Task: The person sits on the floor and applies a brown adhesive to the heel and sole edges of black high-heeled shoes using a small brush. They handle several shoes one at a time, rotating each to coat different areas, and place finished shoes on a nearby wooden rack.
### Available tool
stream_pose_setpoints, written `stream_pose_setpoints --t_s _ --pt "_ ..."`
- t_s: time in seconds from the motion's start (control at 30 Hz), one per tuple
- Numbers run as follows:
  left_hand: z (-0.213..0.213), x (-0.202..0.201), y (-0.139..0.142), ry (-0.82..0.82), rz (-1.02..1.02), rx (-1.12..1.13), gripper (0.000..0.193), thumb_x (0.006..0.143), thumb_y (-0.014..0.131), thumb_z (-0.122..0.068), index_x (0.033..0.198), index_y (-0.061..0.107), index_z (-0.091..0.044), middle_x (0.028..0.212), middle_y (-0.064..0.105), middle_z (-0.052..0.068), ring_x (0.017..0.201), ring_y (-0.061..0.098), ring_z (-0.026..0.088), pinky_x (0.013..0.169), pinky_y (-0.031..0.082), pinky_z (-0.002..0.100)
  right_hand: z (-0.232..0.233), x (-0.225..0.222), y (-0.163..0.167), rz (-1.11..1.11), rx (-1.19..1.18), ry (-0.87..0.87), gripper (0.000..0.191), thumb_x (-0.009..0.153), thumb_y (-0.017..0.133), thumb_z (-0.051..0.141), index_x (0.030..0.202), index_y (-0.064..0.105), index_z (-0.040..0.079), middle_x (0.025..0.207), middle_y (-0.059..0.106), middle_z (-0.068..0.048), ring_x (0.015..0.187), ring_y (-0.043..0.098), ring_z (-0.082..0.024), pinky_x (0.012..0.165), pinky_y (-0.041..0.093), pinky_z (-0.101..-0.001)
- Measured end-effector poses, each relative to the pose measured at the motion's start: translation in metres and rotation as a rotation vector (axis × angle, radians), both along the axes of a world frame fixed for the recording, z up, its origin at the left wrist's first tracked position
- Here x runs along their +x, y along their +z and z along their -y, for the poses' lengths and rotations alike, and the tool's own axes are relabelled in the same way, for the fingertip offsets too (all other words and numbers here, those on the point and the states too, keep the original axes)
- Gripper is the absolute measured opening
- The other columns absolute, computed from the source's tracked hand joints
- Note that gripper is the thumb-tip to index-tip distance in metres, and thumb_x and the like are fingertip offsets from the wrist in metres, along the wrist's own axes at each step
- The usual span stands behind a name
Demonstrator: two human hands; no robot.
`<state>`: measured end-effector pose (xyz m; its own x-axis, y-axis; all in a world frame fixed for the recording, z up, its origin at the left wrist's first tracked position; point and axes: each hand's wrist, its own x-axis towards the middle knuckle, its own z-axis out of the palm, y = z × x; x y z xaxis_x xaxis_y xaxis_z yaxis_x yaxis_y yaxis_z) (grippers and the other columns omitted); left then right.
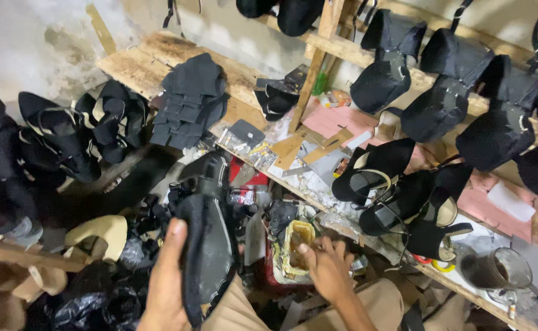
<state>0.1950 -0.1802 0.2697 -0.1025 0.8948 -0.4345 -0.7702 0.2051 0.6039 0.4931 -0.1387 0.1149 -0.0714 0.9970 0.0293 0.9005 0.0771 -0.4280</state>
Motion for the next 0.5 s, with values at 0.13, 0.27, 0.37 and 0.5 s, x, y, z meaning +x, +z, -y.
stream_pose_setpoints --t_s 0.13,0.27,0.37,0.5 --pt "-0.007 0.012 -0.014 0.029 -0.126 -0.166 0.051 0.094 0.06 -0.036 0.139 0.056 -0.011 0.125 0.071 0.004 0.111 0.067 0.019 0.093 0.053 0.036 0.0 -0.009 -0.004 0.218 -0.335 -0.041 0.059 0.104 0.034 0.054 0.108 0.075 0.012 0.125 0.058 0.004 0.114 0.044 -0.025 0.1 0.029 -0.0507" --pt "-0.013 0.015 -0.02 -0.045 -0.448 -0.193 0.053 0.093 0.067 -0.028 0.14 0.056 -0.006 0.129 0.07 0.001 0.119 0.064 0.011 0.102 0.045 0.027 0.003 -0.014 0.031 -1.052 -0.268 -0.058 0.069 0.105 0.032 0.047 0.098 0.078 -0.003 0.115 0.065 -0.01 0.114 0.058 -0.027 0.096 0.041 -0.039" --pt "-0.011 0.021 -0.024 -0.329 -0.211 0.028 0.052 0.088 0.062 -0.027 0.135 0.063 -0.005 0.116 0.075 0.008 0.101 0.07 0.017 0.09 0.053 0.031 0.025 -0.022 0.072 -1.215 0.051 0.188 0.042 0.099 0.053 0.025 0.123 0.073 -0.004 0.122 0.05 -0.012 0.121 0.049 -0.026 0.102 0.033 -0.0344" --pt "-0.009 0.031 -0.027 -0.442 -0.167 0.202 0.048 0.094 0.063 -0.023 0.135 0.062 0.002 0.116 0.072 0.006 0.104 0.067 0.011 0.094 0.051 0.029 0.035 -0.041 0.126 -0.936 0.111 0.298 0.058 0.084 0.062 0.0 0.142 0.065 0.003 0.121 0.043 -0.012 0.118 0.047 -0.025 0.103 0.031 -0.0332"
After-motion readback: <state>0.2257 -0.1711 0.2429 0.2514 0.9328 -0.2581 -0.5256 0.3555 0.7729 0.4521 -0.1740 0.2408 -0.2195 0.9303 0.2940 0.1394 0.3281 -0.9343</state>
